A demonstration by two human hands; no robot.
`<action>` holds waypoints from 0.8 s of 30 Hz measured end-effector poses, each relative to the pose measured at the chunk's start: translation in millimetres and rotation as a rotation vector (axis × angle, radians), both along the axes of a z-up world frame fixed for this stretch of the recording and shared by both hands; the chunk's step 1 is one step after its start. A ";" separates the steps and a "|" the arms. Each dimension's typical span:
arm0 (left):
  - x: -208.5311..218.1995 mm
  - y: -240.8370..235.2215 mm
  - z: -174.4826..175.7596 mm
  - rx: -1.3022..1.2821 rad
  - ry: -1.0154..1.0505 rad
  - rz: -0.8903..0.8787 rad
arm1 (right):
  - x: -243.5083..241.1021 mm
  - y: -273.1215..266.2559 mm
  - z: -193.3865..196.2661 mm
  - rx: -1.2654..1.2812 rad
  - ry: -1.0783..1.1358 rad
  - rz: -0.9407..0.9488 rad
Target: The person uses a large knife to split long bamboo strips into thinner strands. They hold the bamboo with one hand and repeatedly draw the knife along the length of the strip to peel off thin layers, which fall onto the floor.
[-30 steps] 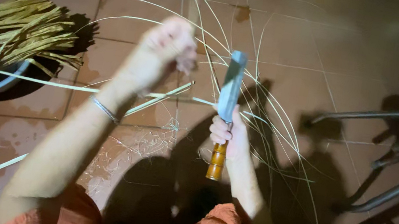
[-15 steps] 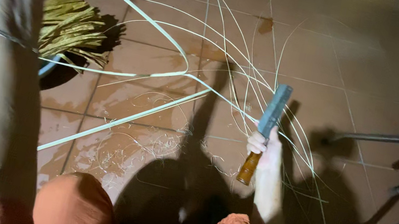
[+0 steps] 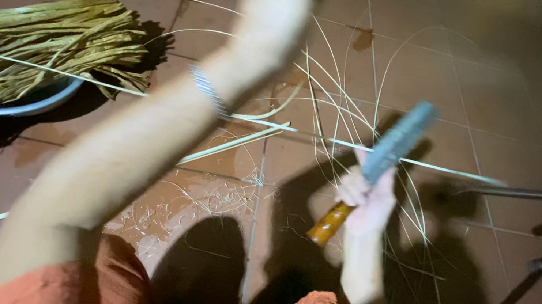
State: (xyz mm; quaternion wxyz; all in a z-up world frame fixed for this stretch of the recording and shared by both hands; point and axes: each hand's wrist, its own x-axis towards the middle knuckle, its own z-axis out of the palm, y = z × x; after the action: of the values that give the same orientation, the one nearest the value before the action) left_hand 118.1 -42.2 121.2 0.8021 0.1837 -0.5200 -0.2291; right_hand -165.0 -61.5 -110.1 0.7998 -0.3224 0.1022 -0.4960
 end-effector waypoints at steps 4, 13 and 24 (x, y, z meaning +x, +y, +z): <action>-88.6 -39.3 -11.6 -0.062 0.091 -0.138 | 44.5 20.0 -18.4 0.122 0.112 0.149; -194.5 -51.0 -30.9 0.010 -0.056 -0.226 | 94.1 14.6 -55.9 0.279 0.148 0.444; 35.9 23.9 -137.5 0.786 -1.387 0.319 | 4.1 -20.1 33.7 0.049 0.028 0.488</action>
State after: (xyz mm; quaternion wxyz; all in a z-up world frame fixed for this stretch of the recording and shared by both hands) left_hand 154.0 -18.3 -16.3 0.1975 0.6240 -0.7477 -0.1119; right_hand -161.0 -81.6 -76.4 0.9019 -0.3249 0.0442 -0.2811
